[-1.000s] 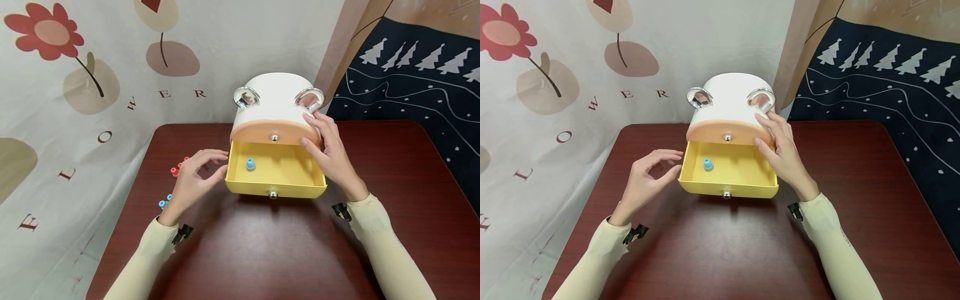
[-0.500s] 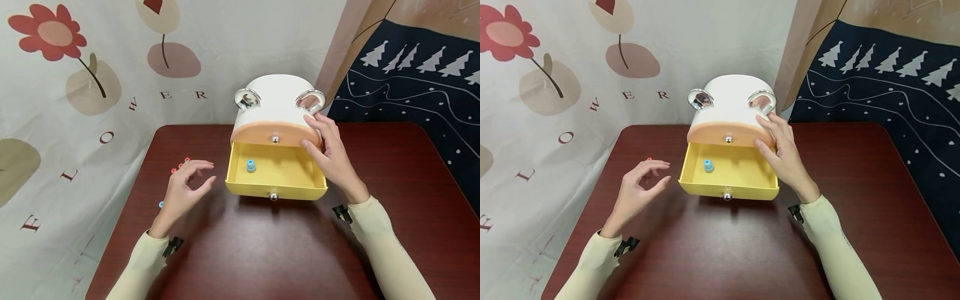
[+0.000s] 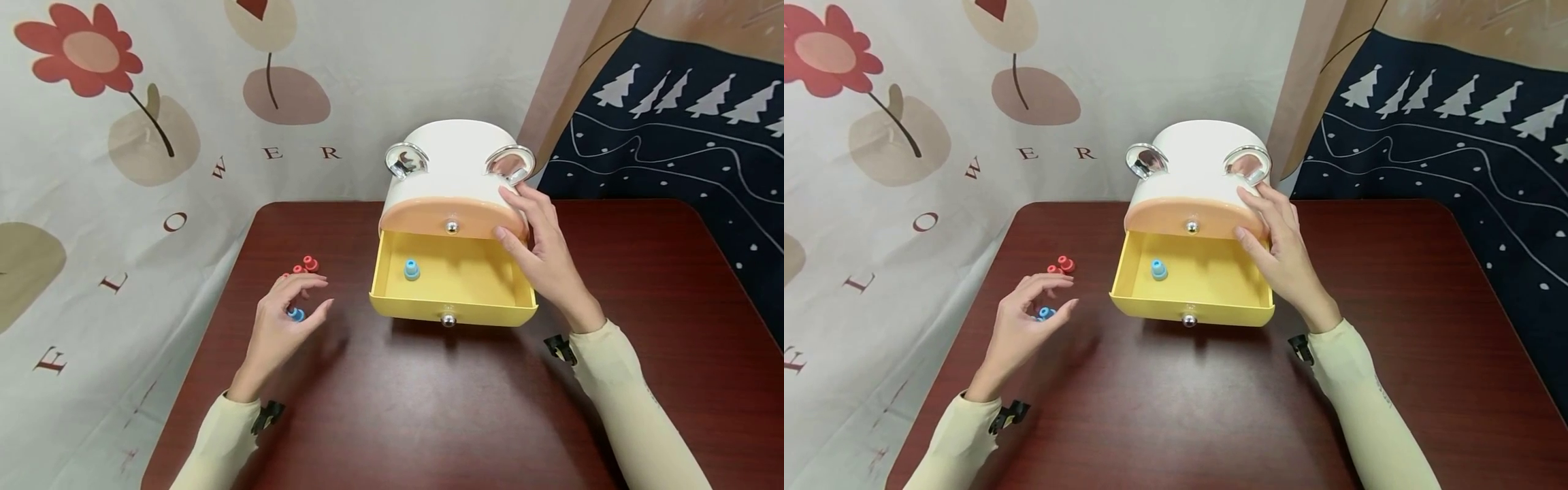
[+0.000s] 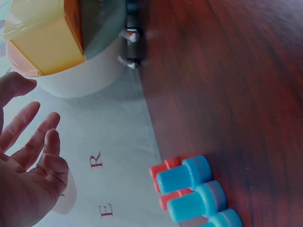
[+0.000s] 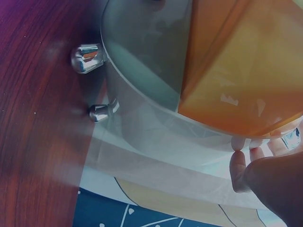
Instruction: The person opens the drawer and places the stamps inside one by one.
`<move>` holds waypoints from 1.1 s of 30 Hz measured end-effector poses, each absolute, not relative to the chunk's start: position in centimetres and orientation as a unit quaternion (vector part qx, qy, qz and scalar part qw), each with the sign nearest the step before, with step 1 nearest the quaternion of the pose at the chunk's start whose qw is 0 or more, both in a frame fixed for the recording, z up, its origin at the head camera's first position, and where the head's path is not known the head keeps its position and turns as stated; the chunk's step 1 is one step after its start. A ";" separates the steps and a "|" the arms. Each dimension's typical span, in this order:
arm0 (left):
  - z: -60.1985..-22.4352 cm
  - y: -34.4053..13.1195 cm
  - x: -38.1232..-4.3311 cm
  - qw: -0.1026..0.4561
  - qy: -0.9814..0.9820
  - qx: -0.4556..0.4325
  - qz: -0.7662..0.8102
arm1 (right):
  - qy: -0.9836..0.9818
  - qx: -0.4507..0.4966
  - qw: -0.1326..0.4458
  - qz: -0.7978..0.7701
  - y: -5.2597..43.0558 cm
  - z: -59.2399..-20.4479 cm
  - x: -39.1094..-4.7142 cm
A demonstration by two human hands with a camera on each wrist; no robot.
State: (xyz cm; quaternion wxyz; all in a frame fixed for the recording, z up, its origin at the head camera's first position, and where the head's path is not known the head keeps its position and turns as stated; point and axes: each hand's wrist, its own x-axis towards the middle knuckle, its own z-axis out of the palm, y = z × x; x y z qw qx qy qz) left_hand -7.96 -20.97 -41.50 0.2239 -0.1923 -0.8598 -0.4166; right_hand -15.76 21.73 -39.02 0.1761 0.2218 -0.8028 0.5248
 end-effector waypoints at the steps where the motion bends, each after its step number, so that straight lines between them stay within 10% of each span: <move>1: -41.8 -21.2 -8.0 0.224 -0.861 -0.191 -0.415 | -0.803 0.221 0.176 0.525 21.8 -39.0 -15.8; 33: -44.4 -25.9 -5.9 0.191 -0.921 -0.065 -0.334 | -0.809 0.214 0.167 0.522 21.7 -38.9 -15.8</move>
